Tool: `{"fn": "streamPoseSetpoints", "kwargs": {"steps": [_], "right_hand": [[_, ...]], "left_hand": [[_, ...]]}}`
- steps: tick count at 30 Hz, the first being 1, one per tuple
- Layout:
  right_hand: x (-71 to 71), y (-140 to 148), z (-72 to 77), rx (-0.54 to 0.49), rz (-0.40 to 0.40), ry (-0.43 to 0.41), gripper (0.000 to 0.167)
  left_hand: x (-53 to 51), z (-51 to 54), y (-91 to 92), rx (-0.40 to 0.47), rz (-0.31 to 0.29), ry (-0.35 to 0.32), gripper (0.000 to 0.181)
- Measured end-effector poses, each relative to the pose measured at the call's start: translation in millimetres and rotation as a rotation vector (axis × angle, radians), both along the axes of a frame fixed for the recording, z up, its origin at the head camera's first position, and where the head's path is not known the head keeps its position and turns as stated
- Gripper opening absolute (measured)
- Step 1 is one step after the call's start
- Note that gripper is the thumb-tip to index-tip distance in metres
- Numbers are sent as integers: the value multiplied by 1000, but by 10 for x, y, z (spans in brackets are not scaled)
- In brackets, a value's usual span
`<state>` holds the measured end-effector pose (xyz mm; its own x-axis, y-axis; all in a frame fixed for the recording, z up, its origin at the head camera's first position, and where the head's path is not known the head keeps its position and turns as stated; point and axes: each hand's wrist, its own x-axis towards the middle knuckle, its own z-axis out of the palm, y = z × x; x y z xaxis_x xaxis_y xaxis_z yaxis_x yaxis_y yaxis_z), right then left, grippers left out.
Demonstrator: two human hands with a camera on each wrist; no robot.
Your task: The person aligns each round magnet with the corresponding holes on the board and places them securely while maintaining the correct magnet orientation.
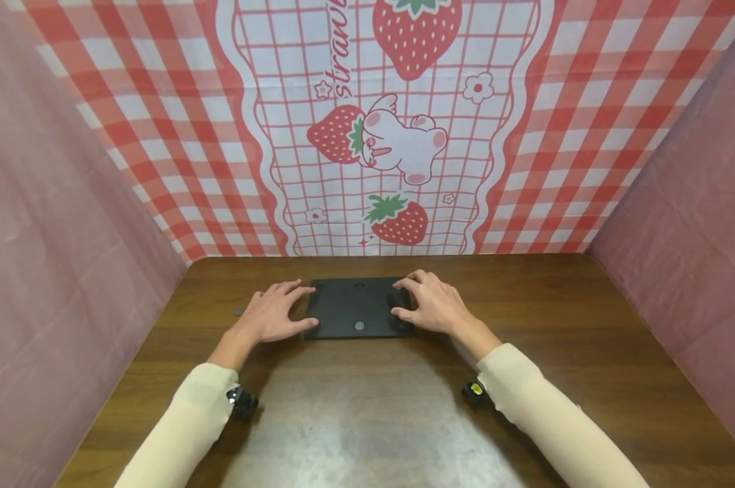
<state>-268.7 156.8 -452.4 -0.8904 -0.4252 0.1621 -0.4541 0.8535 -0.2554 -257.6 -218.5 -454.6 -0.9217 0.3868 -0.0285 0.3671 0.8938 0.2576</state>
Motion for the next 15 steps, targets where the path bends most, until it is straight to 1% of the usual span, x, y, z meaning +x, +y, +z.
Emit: {"fn": "streamPoseSetpoints", "kwargs": {"steps": [8,15], "right_hand": [[42,23,-45,17,24,-24,69],[65,36,-78,46,42,-65,73]], "left_hand": [[33,12,-78,8,13,-8,81],[54,22,-141,1,25,15,80]]}}
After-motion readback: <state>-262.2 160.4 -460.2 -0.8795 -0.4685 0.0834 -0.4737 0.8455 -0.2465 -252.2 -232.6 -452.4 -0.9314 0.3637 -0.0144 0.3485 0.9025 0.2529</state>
